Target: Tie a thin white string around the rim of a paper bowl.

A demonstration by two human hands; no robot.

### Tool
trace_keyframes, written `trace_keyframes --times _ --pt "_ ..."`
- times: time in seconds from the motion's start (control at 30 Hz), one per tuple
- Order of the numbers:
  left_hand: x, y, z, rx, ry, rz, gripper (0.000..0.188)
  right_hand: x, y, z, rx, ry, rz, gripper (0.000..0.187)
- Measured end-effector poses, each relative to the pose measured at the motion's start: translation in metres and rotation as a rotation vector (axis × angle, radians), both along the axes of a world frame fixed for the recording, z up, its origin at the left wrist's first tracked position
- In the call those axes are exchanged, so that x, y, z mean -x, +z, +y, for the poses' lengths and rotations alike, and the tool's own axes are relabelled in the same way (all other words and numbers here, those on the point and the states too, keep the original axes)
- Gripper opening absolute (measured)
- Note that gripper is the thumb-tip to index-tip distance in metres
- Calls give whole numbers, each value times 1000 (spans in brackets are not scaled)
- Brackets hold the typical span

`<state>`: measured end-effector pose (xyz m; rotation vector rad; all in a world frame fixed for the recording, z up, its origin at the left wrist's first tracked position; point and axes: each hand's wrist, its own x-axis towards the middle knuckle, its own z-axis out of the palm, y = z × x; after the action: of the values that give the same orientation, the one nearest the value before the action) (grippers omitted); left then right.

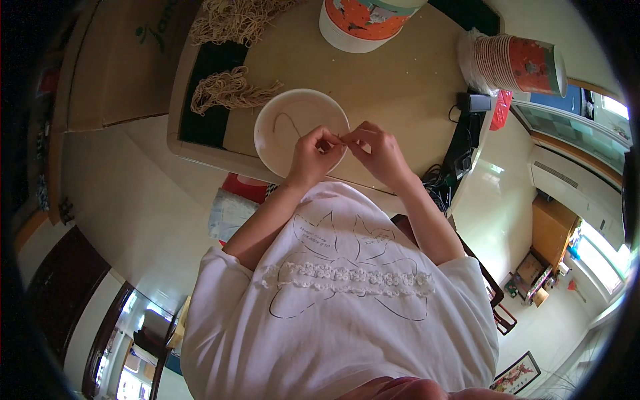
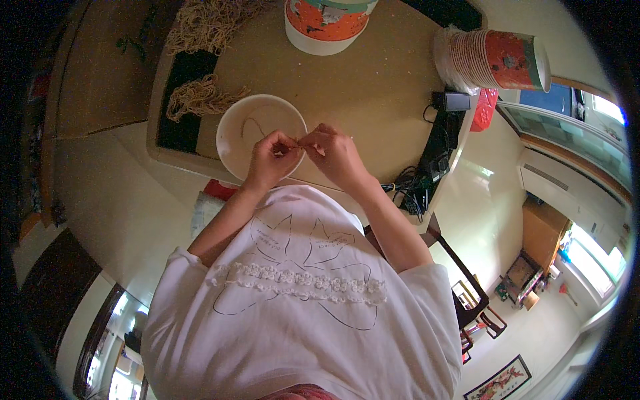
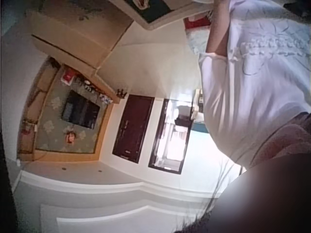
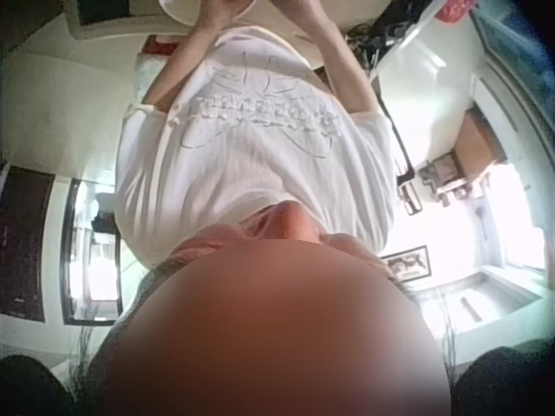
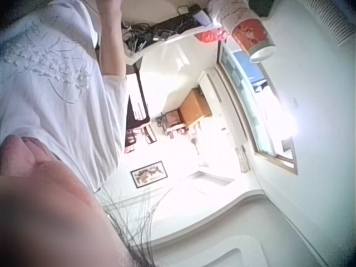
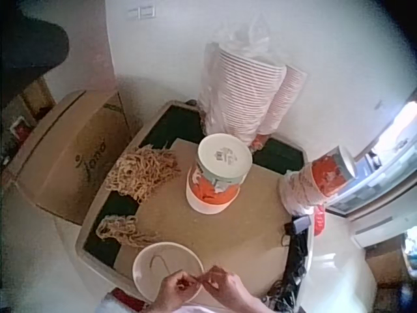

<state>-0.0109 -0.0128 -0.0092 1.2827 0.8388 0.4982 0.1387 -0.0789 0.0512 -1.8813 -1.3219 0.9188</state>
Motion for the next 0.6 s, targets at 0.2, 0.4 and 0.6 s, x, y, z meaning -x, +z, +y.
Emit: trace_keyframes --times 0.2,0.4,0.6 --pt "-1 2 0 -2 5 -13 9 3 -7 -7 -100 35 -103 13" --pt "-1 9 0 -93 -39 42 9 7 -7 -5 -70 -41 -34 9" --pt "-4 8 -1 -91 41 70 8 7 -11 -7 -41 -65 37 9"
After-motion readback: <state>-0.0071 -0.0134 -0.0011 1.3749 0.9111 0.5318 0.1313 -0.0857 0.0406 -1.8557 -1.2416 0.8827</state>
